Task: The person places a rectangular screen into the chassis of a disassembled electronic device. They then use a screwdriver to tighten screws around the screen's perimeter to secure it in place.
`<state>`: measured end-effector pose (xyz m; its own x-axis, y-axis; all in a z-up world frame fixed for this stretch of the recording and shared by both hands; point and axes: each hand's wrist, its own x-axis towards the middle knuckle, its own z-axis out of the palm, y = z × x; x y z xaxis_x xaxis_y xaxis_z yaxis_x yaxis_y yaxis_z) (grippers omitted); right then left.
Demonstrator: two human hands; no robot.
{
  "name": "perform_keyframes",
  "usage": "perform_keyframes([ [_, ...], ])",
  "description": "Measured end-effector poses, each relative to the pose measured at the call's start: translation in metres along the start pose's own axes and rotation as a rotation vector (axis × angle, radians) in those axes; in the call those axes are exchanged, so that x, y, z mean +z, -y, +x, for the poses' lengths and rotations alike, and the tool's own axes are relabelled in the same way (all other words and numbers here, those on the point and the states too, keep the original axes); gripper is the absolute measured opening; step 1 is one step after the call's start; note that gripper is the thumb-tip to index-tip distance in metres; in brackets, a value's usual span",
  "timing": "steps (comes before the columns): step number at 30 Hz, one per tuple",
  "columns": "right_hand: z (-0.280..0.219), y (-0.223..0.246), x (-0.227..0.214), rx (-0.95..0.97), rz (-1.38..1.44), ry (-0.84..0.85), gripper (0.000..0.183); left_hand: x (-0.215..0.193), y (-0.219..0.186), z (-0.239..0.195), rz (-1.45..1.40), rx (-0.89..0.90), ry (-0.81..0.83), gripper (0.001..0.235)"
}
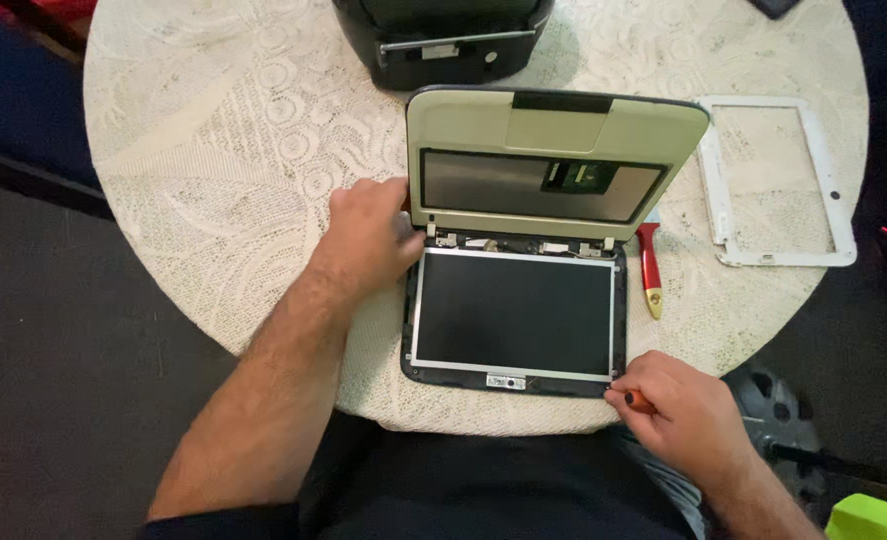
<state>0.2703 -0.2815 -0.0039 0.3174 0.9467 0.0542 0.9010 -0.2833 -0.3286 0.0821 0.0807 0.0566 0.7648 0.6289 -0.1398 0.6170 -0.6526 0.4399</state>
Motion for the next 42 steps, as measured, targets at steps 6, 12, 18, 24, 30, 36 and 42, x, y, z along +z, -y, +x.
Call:
perform_keyframes([
  [6, 0.001, 0.003, -0.002, -0.001, 0.007, 0.007, 0.016, 0.002, 0.011, -0.001, -0.039, 0.063, -0.028, 0.039],
  [12, 0.004, 0.008, -0.005, -0.036, 0.007, -0.029, 0.017, -0.001, 0.0, -0.005, -0.118, -0.113, -0.008, 0.051],
  [18, 0.002, 0.004, -0.005, -0.098, 0.087, -0.089, 0.013, 0.015, 0.027, -0.002, -0.024, 0.182, -0.2, 0.05],
  [24, 0.001, 0.002, 0.0, -0.135, 0.058, -0.101, 0.011, 0.029, 0.036, 0.003, -0.085, 0.018, -0.192, 0.046],
  [30, -0.002, 0.006, 0.001, -0.122, 0.02, -0.124, 0.012, 0.022, 0.009, -0.007, -0.083, -0.131, -0.177, 0.045],
  [36, 0.001, 0.012, -0.024, -0.213, 0.137, -0.182, 0.016, 0.026, 0.012, -0.003, -0.173, -0.127, -0.158, 0.043],
  [42, -0.022, 0.007, -0.072, -0.562, 0.126, -0.409, 0.035, 0.041, 0.043, -0.002, -0.19, 0.02, -0.242, 0.051],
])
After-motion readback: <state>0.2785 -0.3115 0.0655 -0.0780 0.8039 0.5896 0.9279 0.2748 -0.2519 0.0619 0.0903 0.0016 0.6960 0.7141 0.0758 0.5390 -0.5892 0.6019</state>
